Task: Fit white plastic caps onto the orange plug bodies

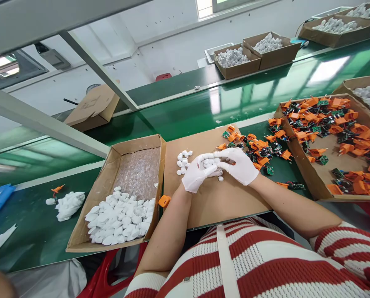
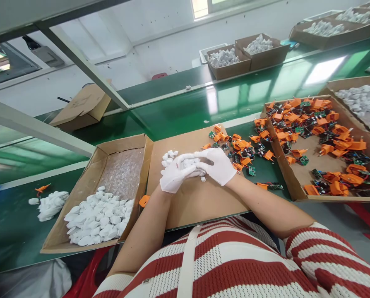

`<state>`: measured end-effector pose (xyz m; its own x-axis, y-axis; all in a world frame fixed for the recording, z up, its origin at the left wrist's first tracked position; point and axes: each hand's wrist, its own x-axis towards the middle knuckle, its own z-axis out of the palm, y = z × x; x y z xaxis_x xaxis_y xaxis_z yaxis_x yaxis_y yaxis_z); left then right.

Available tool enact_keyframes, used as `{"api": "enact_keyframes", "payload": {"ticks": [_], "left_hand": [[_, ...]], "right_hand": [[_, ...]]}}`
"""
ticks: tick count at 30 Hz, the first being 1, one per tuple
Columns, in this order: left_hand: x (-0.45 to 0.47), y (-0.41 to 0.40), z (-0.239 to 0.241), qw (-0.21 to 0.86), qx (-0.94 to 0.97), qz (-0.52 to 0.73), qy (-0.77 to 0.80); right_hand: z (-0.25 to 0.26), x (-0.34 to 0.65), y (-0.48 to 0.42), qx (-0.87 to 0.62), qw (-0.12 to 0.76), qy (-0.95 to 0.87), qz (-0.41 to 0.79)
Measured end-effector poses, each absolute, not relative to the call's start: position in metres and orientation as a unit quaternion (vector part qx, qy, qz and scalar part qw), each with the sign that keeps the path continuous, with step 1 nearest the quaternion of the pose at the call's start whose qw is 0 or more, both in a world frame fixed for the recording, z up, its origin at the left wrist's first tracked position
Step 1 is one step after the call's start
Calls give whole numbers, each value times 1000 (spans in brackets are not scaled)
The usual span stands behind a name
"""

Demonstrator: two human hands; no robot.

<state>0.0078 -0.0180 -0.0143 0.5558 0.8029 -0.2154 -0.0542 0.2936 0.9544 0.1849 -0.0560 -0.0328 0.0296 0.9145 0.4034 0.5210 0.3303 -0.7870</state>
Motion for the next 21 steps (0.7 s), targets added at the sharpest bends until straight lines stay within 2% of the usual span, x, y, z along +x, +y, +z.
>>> {"api": "enact_keyframes", "payload": {"ticks": [3, 7, 10, 16, 18, 21], "left_hand": [[7, -18, -14, 723, 518, 272, 368], [5, -14, -16, 702, 500, 318, 395], [4, -13, -17, 744, 458, 330, 358], [8, -17, -17, 770, 464, 280, 337], [9, -19, -15, 778, 466, 255, 334], [8, -21, -13, 794, 452, 250, 321]], "right_hand": [[-30, 186, -57, -561, 510, -586, 285], [-29, 195, -58, -546, 518, -552, 358], [-30, 197, -58, -530, 499, -591, 347], [-26, 184, -60, -537, 451, -678, 222], [-27, 182, -61, -560, 451, -654, 234], [-28, 184, -62, -564, 481, -579, 340]]}}
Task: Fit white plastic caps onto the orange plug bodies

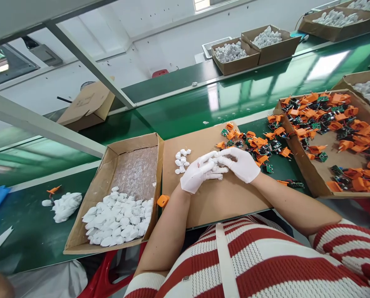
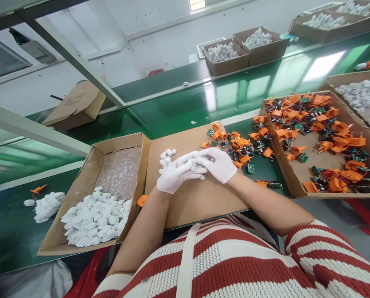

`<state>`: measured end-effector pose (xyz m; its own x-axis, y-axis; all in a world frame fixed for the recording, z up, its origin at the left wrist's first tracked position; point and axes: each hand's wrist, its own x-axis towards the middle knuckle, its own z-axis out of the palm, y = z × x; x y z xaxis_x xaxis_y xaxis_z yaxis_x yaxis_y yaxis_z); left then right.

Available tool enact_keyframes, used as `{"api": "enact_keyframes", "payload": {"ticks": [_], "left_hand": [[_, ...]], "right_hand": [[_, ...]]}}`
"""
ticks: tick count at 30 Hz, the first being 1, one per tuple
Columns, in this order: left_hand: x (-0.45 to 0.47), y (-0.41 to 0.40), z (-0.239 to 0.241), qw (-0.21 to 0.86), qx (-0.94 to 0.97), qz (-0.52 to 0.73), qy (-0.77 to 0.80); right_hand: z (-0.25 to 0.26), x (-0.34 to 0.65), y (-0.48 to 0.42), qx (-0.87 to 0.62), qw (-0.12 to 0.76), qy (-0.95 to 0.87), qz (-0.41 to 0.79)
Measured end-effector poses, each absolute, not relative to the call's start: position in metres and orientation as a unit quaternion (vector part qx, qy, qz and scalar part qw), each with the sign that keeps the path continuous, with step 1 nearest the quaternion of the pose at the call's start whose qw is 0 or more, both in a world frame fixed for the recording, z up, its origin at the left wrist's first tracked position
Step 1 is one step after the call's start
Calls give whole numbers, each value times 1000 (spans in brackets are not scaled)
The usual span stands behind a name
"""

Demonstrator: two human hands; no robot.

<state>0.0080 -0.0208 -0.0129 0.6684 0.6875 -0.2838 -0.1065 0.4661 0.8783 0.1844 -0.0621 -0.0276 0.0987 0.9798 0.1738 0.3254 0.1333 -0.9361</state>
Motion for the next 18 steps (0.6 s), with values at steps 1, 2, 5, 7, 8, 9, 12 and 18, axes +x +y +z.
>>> {"api": "enact_keyframes", "payload": {"ticks": [1, 2, 5, 7, 8, 9, 12, 18], "left_hand": [[7, -21, -13, 800, 445, 252, 315], [6, -20, -12, 806, 436, 256, 309], [5, -19, -12, 821, 405, 271, 298], [5, -19, -11, 817, 406, 280, 299], [6, -19, -11, 810, 420, 279, 300], [7, -20, -12, 799, 442, 276, 301], [9, -21, -15, 754, 510, 267, 318], [7, -19, -17, 695, 556, 271, 367]], "right_hand": [[-27, 186, -62, -550, 495, -560, 372], [-27, 188, -63, -539, 508, -546, 393], [-24, 190, -63, -533, 528, -534, 390], [-22, 189, -63, -551, 520, -546, 358], [-22, 187, -64, -561, 513, -556, 336], [-22, 186, -65, -571, 506, -566, 313], [-25, 183, -66, -567, 488, -591, 302], [-29, 193, -62, -525, 531, -556, 365]]}}
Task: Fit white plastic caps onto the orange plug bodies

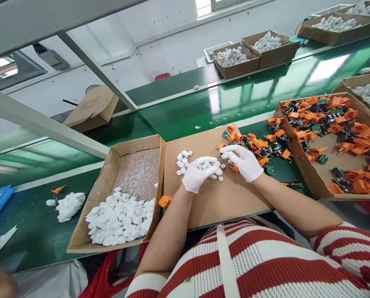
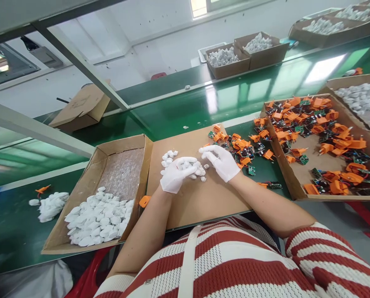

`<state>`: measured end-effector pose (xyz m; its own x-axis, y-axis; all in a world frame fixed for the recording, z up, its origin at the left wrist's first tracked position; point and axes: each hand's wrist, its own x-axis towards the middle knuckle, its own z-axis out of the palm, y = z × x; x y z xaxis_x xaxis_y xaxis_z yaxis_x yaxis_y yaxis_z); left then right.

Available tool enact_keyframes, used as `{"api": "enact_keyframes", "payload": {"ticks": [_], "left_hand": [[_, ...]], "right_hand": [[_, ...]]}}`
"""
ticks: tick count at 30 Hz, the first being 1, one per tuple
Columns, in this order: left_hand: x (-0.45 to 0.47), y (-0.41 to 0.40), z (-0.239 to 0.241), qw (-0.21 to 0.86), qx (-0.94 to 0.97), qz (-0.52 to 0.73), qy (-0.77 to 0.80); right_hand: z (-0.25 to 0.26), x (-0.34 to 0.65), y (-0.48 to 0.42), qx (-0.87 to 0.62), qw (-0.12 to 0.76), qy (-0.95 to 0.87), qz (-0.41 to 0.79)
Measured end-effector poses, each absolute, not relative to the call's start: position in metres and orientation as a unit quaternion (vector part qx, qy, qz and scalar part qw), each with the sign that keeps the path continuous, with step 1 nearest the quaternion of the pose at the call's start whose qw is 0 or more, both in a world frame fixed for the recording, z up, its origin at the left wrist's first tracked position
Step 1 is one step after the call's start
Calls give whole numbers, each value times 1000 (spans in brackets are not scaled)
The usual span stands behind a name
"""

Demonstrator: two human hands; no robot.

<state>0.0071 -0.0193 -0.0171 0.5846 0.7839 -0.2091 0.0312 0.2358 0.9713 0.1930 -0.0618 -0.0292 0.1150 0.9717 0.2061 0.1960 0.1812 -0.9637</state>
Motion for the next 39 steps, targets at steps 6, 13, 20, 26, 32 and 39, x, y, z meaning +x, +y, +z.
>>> {"api": "enact_keyframes", "payload": {"ticks": [6, 13, 20, 26, 32, 39], "left_hand": [[6, -21, -13, 674, 595, 235, 370], [11, -22, -27, 692, 572, 303, 319], [11, -21, -17, 705, 528, 290, 374], [5, -16, -19, 728, 487, 324, 357], [5, -17, -20, 717, 507, 322, 353], [7, -21, -20, 740, 525, 266, 327]], "right_hand": [[-29, 194, -60, -503, 507, -667, 214], [-29, 176, -60, -455, 446, -730, 249], [-27, 180, -65, -533, 492, -572, 382], [-27, 186, -61, -527, 513, -557, 385], [-24, 179, -65, -526, 508, -566, 380], [-21, 173, -69, -447, 551, -461, 533]]}}
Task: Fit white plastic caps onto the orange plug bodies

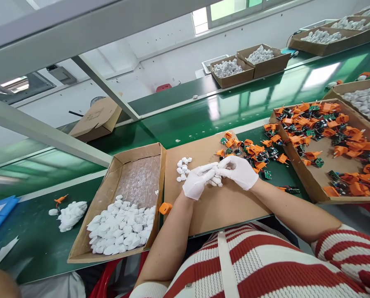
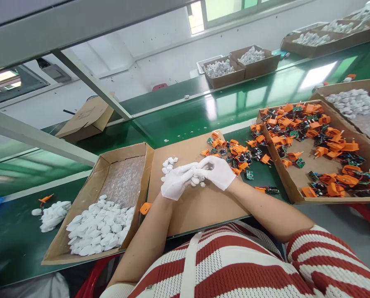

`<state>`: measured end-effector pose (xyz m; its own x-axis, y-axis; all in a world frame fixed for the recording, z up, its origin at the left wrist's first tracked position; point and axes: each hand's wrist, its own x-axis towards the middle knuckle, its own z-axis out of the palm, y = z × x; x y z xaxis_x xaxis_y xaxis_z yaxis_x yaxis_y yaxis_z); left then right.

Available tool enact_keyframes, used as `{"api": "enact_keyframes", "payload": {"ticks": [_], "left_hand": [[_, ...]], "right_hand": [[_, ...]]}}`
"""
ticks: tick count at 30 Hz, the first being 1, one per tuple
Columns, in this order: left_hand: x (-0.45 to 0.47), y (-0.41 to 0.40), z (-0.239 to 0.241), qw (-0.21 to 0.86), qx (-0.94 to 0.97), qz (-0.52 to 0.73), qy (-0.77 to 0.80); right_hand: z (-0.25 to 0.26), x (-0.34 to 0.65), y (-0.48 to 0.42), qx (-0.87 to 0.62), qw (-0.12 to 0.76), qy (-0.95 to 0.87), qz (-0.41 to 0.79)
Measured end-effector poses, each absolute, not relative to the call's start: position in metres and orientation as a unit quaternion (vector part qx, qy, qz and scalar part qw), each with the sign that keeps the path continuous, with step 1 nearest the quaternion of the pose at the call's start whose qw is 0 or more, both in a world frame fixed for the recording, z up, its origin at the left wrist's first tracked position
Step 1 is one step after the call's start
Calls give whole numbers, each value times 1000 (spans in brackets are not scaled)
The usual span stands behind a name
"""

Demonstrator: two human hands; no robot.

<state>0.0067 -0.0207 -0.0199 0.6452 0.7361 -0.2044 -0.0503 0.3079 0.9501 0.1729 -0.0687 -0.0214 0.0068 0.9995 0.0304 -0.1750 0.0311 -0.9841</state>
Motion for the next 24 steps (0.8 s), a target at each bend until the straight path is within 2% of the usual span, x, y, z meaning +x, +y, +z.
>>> {"api": "enact_keyframes", "payload": {"ticks": [4, 8, 14, 19, 22, 24], "left_hand": [[5, -17, -20, 753, 460, 311, 354], [3, -12, -20, 718, 429, 362, 412], [9, -15, -20, 676, 497, 357, 410], [16, -17, -23, 614, 554, 346, 443], [20, -18, -27, 629, 548, 316, 451], [21, -18, -29, 642, 516, 341, 453]], "right_hand": [[-20, 178, -67, -411, 573, -449, 549], [-21, 183, -64, -467, 569, -460, 497], [-33, 179, -66, -562, 543, -548, 298], [-38, 177, -64, -532, 557, -559, 308], [-40, 178, -62, -534, 554, -573, 283], [-41, 178, -60, -526, 557, -571, 295]]}}
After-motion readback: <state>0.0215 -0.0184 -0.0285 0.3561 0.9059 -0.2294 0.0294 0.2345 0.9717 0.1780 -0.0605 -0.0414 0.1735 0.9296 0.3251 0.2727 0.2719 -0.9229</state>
